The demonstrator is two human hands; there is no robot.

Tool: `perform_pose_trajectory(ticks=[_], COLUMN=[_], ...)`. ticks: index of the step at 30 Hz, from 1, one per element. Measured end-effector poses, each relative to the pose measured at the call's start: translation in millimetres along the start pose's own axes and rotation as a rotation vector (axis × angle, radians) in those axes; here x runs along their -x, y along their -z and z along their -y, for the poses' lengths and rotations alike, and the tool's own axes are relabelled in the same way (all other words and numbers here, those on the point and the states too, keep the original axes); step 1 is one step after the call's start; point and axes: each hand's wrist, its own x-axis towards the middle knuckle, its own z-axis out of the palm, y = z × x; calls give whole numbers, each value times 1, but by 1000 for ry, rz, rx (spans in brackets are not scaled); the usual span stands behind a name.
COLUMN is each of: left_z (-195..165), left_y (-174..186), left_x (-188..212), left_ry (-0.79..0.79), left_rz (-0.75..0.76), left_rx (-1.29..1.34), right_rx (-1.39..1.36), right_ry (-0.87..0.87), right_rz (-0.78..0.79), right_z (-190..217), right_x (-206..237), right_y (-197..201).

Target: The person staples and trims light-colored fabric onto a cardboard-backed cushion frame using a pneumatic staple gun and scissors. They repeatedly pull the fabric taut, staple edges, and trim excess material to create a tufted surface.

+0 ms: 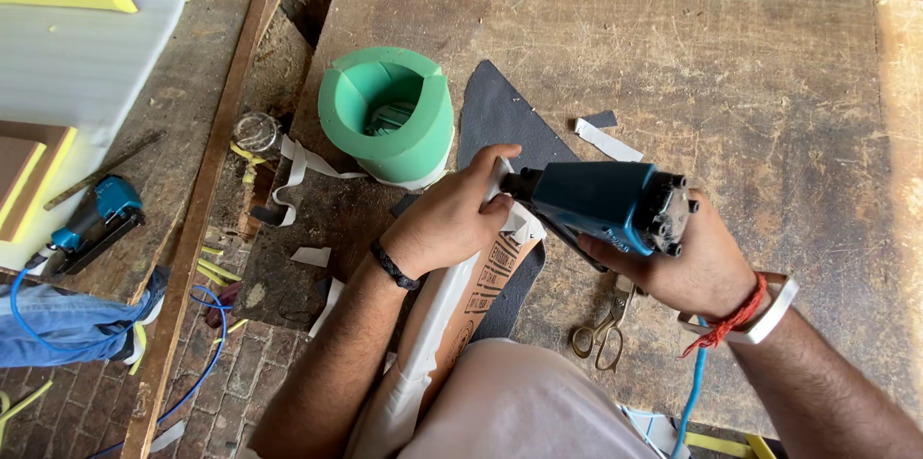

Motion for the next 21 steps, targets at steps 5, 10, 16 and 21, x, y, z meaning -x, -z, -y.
perform_pose_trajectory(ticks=[5, 10, 16, 21], left_z=[-3, -2, 10, 12], left_y=[-2, -5, -6, -7], left_x=[-1, 9, 25, 23], left_ry=[-18, 57, -320, -285], left_rz=[19, 93, 117, 161], left_rx=[-42, -56, 72, 26], right_rx=[-54, -19, -44, -27], right_ry=[-24, 24, -42, 20], right_rz=[0, -6, 43, 83], right_z=[-4, -5, -1, -1], right_x=[6, 7, 17, 25], right_y=[1, -1, 0, -1])
